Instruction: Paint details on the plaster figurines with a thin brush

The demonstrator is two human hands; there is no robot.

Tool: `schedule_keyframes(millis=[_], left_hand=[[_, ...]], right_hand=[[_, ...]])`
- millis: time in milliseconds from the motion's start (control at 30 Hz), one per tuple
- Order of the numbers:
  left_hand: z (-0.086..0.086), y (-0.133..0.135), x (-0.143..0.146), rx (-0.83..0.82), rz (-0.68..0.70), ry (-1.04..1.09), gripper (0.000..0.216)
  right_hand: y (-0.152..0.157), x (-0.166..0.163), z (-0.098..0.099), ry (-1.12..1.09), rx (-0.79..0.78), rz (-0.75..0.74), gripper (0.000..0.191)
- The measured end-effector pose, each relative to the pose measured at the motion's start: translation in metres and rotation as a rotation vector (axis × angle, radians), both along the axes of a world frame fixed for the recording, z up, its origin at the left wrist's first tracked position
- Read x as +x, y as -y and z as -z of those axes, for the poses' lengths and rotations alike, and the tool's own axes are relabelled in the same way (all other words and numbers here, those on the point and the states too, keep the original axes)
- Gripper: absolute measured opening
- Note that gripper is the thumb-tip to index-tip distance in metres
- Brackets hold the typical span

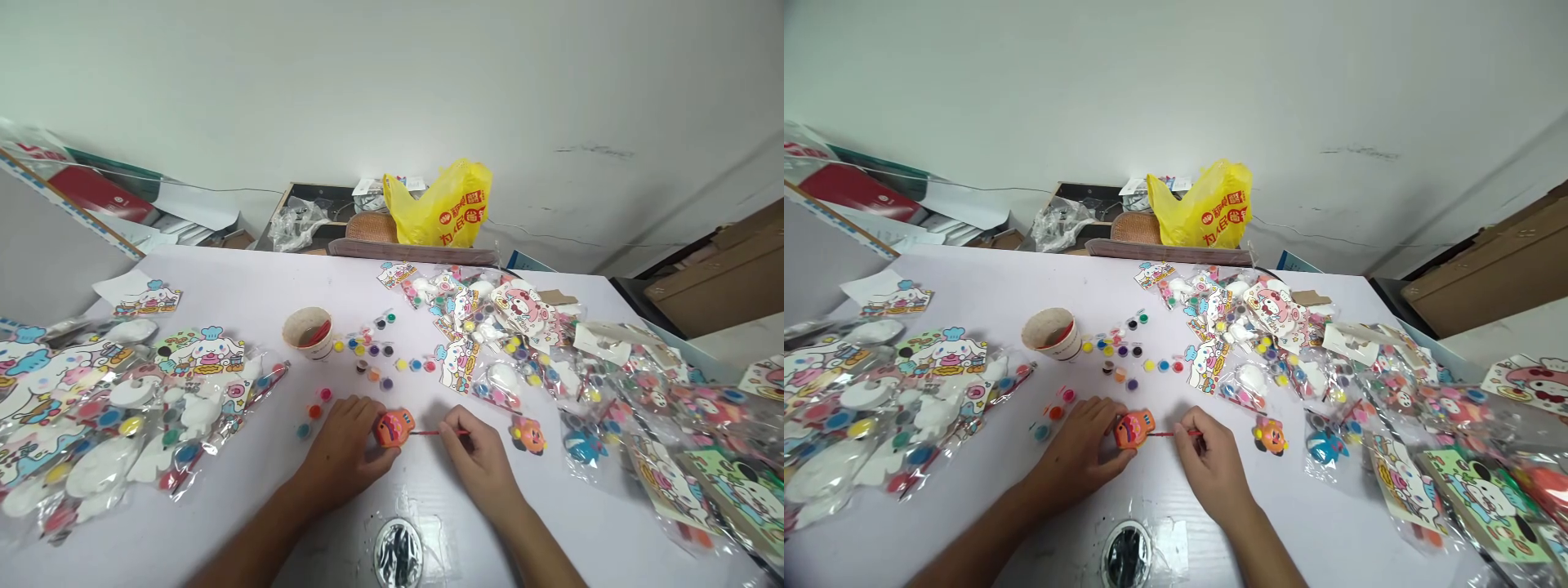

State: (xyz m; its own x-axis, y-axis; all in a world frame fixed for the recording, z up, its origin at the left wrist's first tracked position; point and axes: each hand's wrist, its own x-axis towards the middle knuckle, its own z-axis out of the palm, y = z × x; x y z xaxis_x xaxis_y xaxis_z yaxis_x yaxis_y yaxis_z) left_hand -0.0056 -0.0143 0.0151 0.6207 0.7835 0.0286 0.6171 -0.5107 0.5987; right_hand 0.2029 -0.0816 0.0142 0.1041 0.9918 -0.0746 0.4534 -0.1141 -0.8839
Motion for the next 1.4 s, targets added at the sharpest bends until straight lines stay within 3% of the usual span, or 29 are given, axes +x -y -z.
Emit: schedule_keyframes(millis=[200,333,467,600,733,1400], left_hand=[[-0.0019,0.0008,-0.0006,-0.004,0.005,-0.017,0.019],[-0.0037,0.0013,-0.0005,-0.002,0.003,-0.015,0.019],[-0.0038,0.0006,-0.0002,-0.010,-0.005,-0.022,0.019],[-0.0011,0.0007,-0.0005,0.002,0.000,-0.018,0.020],[0.0001,0.0005,-0.0006,0.004,0.002,-0.020,0.021],[-0.0011,-0.0008,-0.0012,-0.010,0.015,-0.040,0.020]], right_hand=[[-0.0002,-0.0002,0.0005,0.029,0.016,0.051,0.034],[0.0009,0.0001,0.0009,0.026,0.016,-0.018,0.030],[0.0015,0.0009,-0.0001,0.034,0.043,0.064,0.031],[0.0010,-0.0001,-0.0007,0.053,0.022,0.007,0.029],[-0.0001,-0.0006,-0.0004,0.068,0.058,0.067,0.030],[0.0007,-0.0035,0.0020,0.107,0.010,0.062,0.030]])
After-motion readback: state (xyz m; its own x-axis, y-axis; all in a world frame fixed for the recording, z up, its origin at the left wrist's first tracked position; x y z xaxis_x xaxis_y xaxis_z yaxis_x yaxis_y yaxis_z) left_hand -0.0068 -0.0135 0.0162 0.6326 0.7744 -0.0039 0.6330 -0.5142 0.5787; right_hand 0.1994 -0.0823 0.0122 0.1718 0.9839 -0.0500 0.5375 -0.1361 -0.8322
